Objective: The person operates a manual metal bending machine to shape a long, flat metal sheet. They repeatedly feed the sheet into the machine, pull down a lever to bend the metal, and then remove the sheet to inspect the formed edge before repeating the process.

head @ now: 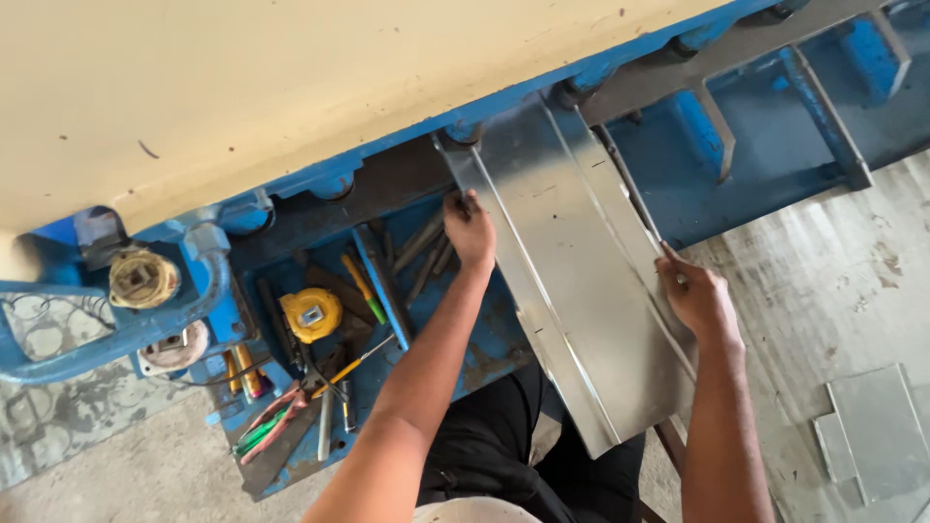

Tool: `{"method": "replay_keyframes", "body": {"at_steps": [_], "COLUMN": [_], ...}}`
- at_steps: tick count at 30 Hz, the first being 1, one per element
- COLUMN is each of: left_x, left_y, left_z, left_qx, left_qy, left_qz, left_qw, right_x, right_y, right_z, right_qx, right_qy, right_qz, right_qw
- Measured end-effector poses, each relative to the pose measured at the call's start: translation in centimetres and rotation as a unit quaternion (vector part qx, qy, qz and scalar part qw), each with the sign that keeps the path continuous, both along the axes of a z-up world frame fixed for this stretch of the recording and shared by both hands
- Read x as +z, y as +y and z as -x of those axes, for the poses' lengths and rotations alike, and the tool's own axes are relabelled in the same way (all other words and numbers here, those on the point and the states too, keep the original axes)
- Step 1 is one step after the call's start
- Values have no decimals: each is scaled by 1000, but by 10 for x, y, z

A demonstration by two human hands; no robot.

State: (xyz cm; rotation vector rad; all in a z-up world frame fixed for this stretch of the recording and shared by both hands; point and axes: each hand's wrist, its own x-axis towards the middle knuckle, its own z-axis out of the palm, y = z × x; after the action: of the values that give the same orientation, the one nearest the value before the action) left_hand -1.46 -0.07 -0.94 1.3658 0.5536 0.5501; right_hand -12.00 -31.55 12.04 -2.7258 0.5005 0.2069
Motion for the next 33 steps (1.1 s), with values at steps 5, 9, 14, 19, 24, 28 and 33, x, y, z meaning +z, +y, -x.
{"method": "replay_keyframes", "body": {"at_steps": [5,9,14,19,24,28,33], "left_x": [-2,-9,-3,11,10,-4,-5], "left_y": [-1,-2,-2,1,0,0,13], "left_z": [-1,-5,-3,1,3,-1,-3], "left_qx": [7,8,4,-14,-18,-7,-8], "left_qy": [55,44,54,86,69,57,30], "left_qz": [-18,-43,-60,-63,-37,-8,267], "left_qw": [998,998,997,994,997,998,963], "right_x": [2,1,-17,-13,-6,-2,4], "right_y": [-1,-16,-51,-64,-18,-4,8], "right_z": [0,32,123,183,166,135,108], "right_qx": [12,-15,24,150,196,274,351], "right_qy": [4,-17,-82,-69,-63,31,-136], "right_qz": [-22,20,57,128,117,246,92], "right_qw": [1000,1000,995,978,972,929,922]}}
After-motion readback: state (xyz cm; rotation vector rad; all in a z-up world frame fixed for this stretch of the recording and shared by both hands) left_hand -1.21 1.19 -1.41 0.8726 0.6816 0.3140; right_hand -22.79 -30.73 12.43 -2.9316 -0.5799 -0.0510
